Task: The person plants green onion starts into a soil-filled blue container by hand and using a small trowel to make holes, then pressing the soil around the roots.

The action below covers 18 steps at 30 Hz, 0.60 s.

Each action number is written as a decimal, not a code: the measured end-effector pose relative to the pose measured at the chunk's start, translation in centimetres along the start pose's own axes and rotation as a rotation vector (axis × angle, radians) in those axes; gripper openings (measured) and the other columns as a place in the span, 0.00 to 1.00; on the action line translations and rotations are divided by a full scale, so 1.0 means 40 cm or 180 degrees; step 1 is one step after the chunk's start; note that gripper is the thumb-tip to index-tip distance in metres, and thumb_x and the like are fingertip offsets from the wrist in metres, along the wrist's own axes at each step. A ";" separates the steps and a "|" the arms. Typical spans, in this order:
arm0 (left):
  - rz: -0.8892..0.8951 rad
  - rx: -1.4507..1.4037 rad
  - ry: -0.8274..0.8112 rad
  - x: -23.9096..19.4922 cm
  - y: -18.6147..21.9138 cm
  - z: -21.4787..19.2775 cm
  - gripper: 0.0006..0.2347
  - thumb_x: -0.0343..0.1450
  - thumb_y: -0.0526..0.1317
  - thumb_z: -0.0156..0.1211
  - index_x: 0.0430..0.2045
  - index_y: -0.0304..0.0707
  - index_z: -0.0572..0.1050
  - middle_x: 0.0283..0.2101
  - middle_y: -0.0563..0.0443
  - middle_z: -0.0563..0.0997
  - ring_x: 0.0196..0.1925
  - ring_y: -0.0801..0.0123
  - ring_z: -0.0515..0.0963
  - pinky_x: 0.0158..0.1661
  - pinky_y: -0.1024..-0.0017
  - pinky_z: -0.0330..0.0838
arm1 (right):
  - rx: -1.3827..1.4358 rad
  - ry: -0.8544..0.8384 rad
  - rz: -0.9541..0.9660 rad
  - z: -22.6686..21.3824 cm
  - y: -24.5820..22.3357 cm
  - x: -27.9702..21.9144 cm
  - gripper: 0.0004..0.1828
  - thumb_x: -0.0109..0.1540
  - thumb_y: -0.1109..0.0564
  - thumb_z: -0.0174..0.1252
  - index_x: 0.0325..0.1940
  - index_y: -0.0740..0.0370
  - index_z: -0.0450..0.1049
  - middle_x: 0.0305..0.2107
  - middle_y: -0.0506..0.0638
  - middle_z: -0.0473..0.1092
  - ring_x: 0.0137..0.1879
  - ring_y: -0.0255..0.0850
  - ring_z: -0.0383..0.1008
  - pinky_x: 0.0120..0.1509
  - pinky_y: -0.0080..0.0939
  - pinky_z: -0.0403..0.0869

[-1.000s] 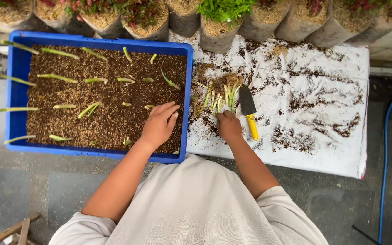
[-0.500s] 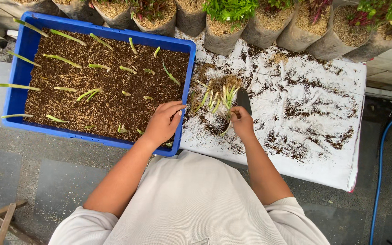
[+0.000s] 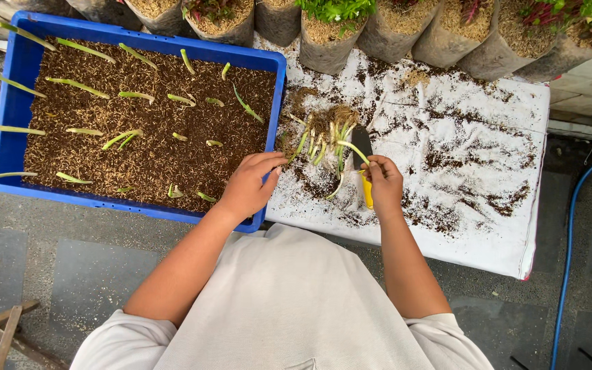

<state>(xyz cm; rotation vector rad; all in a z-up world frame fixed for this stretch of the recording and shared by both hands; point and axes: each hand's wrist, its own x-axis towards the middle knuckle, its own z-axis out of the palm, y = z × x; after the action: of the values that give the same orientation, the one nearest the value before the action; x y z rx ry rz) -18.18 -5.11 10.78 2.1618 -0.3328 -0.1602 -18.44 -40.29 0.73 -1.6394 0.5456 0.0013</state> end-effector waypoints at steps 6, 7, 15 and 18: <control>0.0137 0.0068 -0.0207 0.057 0.060 0.007 0.15 0.86 0.35 0.55 0.66 0.38 0.83 0.66 0.40 0.85 0.71 0.45 0.81 0.70 0.49 0.74 | 0.0197 -0.0029 -0.0226 -0.019 -0.082 0.008 0.08 0.77 0.64 0.58 0.58 0.62 0.82 0.38 0.51 0.81 0.43 0.31 0.80 0.51 0.27 0.81; 0.0140 0.0065 -0.0205 0.070 0.066 0.014 0.15 0.86 0.35 0.55 0.66 0.38 0.83 0.66 0.40 0.85 0.71 0.45 0.81 0.70 0.49 0.74 | 0.0193 -0.0028 -0.0229 -0.022 -0.094 0.008 0.08 0.77 0.64 0.58 0.58 0.62 0.82 0.38 0.51 0.81 0.43 0.31 0.80 0.51 0.27 0.81; -0.0189 0.0356 -0.1256 0.160 0.132 0.037 0.19 0.87 0.41 0.52 0.75 0.41 0.75 0.68 0.38 0.83 0.73 0.48 0.79 0.74 0.46 0.70 | -0.0102 -0.1333 -0.0647 0.000 -0.094 0.012 0.11 0.69 0.62 0.74 0.56 0.65 0.86 0.36 0.54 0.81 0.44 0.37 0.81 0.53 0.38 0.81; -0.0276 0.0120 -0.1347 0.158 0.183 0.019 0.14 0.85 0.37 0.58 0.65 0.36 0.83 0.59 0.36 0.89 0.63 0.43 0.87 0.66 0.47 0.79 | 0.0197 -0.1370 -0.0345 0.011 -0.082 0.015 0.14 0.72 0.62 0.70 0.61 0.64 0.81 0.38 0.55 0.82 0.45 0.37 0.82 0.55 0.36 0.83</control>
<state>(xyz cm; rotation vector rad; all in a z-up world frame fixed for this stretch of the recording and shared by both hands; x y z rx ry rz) -13.63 -11.59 16.39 2.1699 -0.4842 -0.6701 -16.63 -39.93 3.57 -1.5470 0.1259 0.2493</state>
